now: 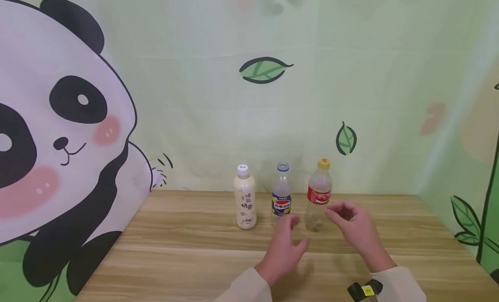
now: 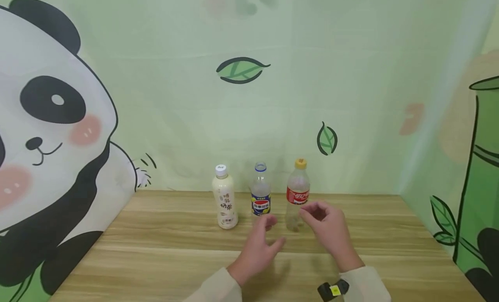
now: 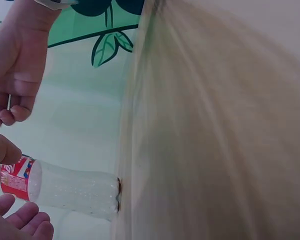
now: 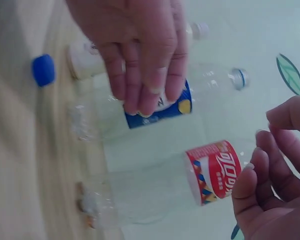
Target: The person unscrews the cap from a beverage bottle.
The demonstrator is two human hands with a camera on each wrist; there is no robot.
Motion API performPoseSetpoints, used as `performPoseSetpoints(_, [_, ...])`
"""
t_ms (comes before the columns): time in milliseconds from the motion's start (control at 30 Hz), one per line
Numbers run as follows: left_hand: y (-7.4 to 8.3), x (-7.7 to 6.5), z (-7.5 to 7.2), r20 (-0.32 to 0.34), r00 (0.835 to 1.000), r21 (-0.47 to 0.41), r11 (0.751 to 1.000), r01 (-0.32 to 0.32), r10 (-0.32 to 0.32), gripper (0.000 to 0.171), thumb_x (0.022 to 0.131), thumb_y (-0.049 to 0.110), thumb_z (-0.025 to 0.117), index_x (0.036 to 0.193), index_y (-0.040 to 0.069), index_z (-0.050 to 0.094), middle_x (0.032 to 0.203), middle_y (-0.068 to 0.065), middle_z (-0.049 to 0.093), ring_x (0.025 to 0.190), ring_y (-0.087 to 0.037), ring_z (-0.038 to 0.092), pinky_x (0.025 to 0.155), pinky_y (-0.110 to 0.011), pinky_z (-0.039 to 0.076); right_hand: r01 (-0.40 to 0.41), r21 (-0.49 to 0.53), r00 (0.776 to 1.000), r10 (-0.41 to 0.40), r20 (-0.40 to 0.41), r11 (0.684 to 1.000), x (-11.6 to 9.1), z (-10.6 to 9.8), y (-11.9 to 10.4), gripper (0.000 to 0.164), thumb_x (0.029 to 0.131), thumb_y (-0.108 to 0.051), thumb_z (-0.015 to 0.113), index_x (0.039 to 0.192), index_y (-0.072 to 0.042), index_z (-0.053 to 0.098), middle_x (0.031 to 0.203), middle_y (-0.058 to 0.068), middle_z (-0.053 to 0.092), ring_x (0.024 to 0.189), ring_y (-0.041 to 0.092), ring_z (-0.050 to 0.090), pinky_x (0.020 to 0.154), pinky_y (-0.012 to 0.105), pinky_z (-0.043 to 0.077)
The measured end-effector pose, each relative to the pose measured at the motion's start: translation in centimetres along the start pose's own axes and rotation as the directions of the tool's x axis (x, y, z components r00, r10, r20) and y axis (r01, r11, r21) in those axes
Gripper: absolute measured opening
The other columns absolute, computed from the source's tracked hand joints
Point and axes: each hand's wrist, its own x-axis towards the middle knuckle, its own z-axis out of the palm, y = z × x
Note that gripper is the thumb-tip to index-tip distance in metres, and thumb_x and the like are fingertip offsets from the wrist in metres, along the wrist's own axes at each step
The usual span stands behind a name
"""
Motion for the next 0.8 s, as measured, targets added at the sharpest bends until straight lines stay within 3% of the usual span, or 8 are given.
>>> performPoseSetpoints(200, [0.3,1.5,1.5,0.005,0.995,-0.062,0.993,0.103,-0.103,0.058,0.096,0.023,0.071,0.145,0.009,0.044,0.143,-0.008,0.053,0.134,-0.027,0.052,0.113,-0.043,0.046,0.009,0.001,0.997,-0.009,-0.071,1.000,1.9,-0.5,-0.1,0.035,0.093,-0.040,0.075,0.107,-0.008,0.071,0.099,-0.002,0.071,0.088,0.007,0.063,0.075,0.017,0.054])
performPoseSetpoints(333, [0.3,2.3,2.4,0.005,0.987,-0.080,0.984,0.160,-0.160,0.065,0.097,0.028,0.071,0.150,0.010,0.040,0.149,-0.008,0.050,0.138,-0.026,0.049,0.114,-0.045,0.046,0.044,0.035,0.991,-0.039,-0.128,0.998,3.2,-0.4,-0.6,0.034,0.093,-0.039,0.075,0.108,-0.009,0.070,0.096,-0.002,0.068,0.086,0.011,0.061,0.070,0.018,0.052])
performPoseSetpoints(567, [0.2,3.8,3.7,-0.049,0.988,-0.043,0.988,0.146,-0.148,0.071,0.095,0.027,0.071,0.153,0.003,0.037,0.154,-0.015,0.046,0.143,-0.030,0.046,0.117,-0.047,0.042,0.104,0.117,0.961,-0.069,-0.269,0.988,5.4,-0.3,-1.4,0.032,0.093,-0.032,0.077,0.107,-0.005,0.070,0.091,-0.006,0.066,0.084,0.013,0.059,0.069,0.015,0.051])
performPoseSetpoints(800, [0.3,5.1,4.2,-0.033,0.973,-0.046,0.972,0.229,-0.230,0.074,0.096,0.030,0.071,0.156,0.009,0.033,0.158,-0.009,0.044,0.145,-0.027,0.045,0.118,-0.048,0.042,0.118,0.102,0.939,-0.077,-0.336,0.988,7.0,-0.2,-2.0,0.036,0.091,-0.036,0.078,0.112,-0.008,0.069,0.096,-0.007,0.064,0.089,0.016,0.056,0.074,0.018,0.047])
